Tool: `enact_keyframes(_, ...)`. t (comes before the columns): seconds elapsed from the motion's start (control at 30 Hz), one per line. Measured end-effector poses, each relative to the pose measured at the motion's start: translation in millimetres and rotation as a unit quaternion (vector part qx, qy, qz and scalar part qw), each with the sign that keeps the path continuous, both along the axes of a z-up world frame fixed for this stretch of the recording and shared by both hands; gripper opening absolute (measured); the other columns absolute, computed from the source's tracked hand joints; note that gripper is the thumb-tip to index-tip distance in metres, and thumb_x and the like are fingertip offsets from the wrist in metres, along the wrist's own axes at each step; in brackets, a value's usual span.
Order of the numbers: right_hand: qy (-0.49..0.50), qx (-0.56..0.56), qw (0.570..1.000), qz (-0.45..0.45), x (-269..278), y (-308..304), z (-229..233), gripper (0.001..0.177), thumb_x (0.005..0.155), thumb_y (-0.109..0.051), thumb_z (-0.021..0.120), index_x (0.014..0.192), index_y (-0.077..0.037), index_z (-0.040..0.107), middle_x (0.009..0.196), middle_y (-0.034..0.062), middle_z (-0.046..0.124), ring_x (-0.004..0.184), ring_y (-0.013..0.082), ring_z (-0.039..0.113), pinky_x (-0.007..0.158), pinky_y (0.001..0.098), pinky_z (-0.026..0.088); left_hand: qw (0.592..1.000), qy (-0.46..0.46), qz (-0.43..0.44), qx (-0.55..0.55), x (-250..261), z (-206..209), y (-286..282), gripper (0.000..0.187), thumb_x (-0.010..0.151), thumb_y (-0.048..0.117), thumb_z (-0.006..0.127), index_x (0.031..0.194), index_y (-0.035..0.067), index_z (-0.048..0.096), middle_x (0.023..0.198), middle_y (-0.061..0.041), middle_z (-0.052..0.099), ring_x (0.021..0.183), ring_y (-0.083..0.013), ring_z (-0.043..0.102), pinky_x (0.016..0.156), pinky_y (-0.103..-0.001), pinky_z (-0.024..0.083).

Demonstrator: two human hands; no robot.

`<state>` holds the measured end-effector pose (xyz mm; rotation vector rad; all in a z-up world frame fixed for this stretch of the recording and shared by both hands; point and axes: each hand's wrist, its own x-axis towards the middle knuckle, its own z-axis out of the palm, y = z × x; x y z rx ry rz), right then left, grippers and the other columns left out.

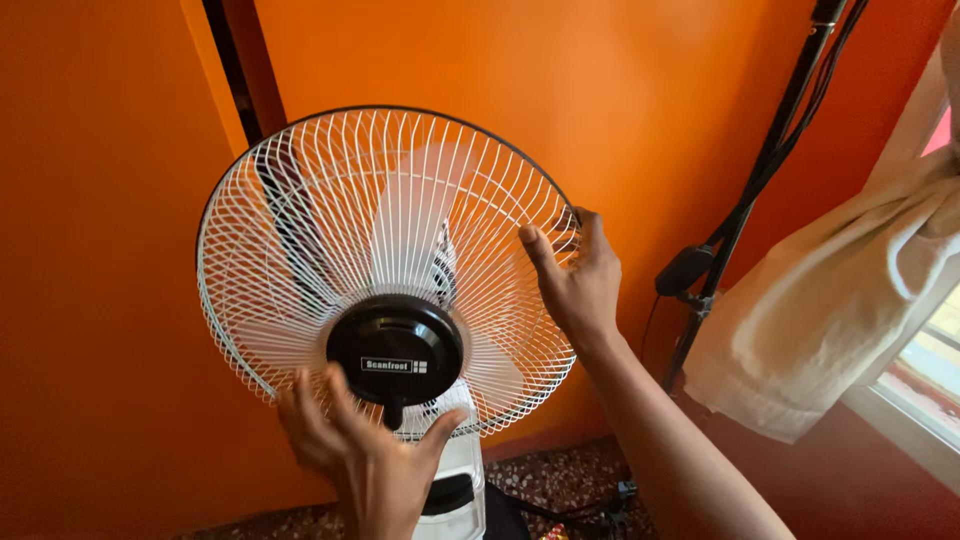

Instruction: The person reassembles a standing electric fan by hand. They attach the central hub cap to the fan blades, then place and secure the front wire cage, followed by the rear wire cage, completing the assembly.

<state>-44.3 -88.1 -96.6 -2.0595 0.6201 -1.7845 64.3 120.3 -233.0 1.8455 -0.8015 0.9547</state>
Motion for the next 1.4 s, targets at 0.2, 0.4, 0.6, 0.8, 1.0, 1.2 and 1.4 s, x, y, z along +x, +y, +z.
enact_keyframes(0.2, -0.003, 0.005, 1.0, 0.008, 0, 1, -2, 0.059, 0.093, -0.051, 0.074, 0.119, 0.001, 0.059, 0.095, 0.0173, 0.073, 0.087, 0.0272, 0.075, 0.076, 0.0394, 0.057, 0.978, -0.183, -0.056, 0.082, 32, 42, -32, 0.129, 0.058, 0.081, 0.079, 0.158, 0.024, 0.02, 0.163, -0.022, 0.015, 0.147, -0.0521, 0.014, 0.111, -0.078, 0.013)
enact_keyframes(0.4, -0.029, -0.008, 1.0, 0.01, 0, -4, -4, 0.059, 0.092, -0.049, 0.075, 0.121, 0.001, 0.06, 0.091, 0.0171, 0.073, 0.081, 0.0261, 0.074, 0.074, 0.0381, 0.057, 0.967, -0.244, -0.059, 0.054, 39, 36, -35, 0.107, 0.078, 0.087, 0.063, 0.161, 0.026, 0.033, 0.165, -0.02, 0.026, 0.15, -0.0508, 0.017, 0.113, -0.074, 0.019)
enact_keyframes(0.6, -0.029, -0.03, 0.999, 0.005, 0, -6, -3, 0.059, 0.093, -0.051, 0.074, 0.119, 0.0, 0.059, 0.092, 0.0171, 0.072, 0.082, 0.0258, 0.073, 0.072, 0.0376, 0.057, 0.968, -0.248, -0.023, 0.019, 44, 29, -48, 0.087, 0.089, 0.081, 0.055, 0.159, 0.03, 0.04, 0.163, -0.018, 0.034, 0.147, -0.0496, 0.027, 0.11, -0.071, 0.024)
enact_keyframes(0.8, -0.022, 0.014, 0.999, 0.018, 0, -3, 2, 0.062, 0.091, -0.054, 0.073, 0.118, 0.0, 0.059, 0.089, 0.0166, 0.073, 0.081, 0.0254, 0.075, 0.07, 0.038, 0.057, 0.969, -0.248, 0.001, 0.005, 41, 28, -52, 0.084, 0.093, 0.079, 0.053, 0.16, 0.03, 0.042, 0.164, -0.018, 0.036, 0.146, -0.0503, 0.034, 0.11, -0.071, 0.028)
enact_keyframes(1.0, -0.017, -0.009, 1.0, 0.011, 4, -4, 6, 0.067, 0.091, -0.058, 0.071, 0.12, 0.001, 0.059, 0.092, 0.0194, 0.071, 0.084, 0.0282, 0.074, 0.072, 0.0397, 0.057, 0.971, -0.239, 0.004, -0.001, 41, 33, -52, 0.084, 0.094, 0.078, 0.053, 0.16, 0.029, 0.041, 0.164, -0.019, 0.035, 0.145, -0.0515, 0.034, 0.11, -0.072, 0.027)
enact_keyframes(1.2, -0.026, 0.031, 0.999, -0.003, 2, -1, 4, 0.069, 0.089, -0.061, 0.07, 0.118, 0.0, 0.06, 0.091, 0.0205, 0.072, 0.085, 0.0315, 0.074, 0.074, 0.0425, 0.058, 0.974, -0.222, -0.036, 0.039, 41, 38, -43, 0.091, 0.09, 0.078, 0.058, 0.162, 0.025, 0.038, 0.169, -0.018, 0.026, 0.153, -0.0513, 0.017, 0.116, -0.077, 0.021)
enact_keyframes(1.4, -0.021, 0.028, 0.999, -0.018, 0, -2, 4, 0.071, 0.088, -0.062, 0.07, 0.119, 0.001, 0.06, 0.092, 0.022, 0.071, 0.085, 0.0353, 0.073, 0.073, 0.0448, 0.056, 0.993, -0.094, -0.052, 0.048, 28, 45, -36, 0.124, 0.074, 0.089, 0.056, 0.164, 0.013, 0.02, 0.166, -0.033, 0.004, 0.146, -0.0668, -0.002, 0.103, -0.091, 0.004)
